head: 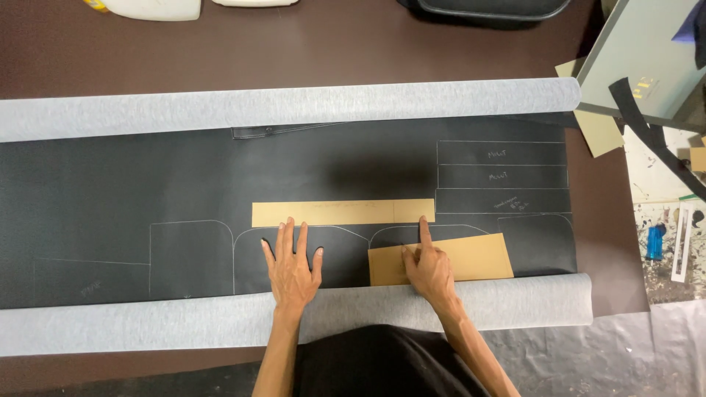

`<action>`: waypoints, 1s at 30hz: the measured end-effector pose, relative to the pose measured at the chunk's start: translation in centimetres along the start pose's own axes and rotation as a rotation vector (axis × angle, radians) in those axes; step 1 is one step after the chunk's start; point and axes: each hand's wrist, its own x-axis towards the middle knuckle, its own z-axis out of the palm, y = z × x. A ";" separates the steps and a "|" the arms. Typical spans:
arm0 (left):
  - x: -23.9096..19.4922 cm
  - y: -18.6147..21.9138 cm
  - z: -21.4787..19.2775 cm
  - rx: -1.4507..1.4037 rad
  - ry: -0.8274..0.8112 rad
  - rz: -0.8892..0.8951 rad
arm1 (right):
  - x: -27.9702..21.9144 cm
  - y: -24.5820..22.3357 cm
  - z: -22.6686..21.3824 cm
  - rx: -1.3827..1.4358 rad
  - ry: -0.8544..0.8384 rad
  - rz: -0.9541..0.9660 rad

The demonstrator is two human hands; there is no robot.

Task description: Tracing cardboard patterns onto a sheet of black leather using a silver pen

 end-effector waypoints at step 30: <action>-0.3 -0.5 1.2 0.027 0.086 0.066 | 0.5 0.8 0.5 0.031 -0.010 -0.014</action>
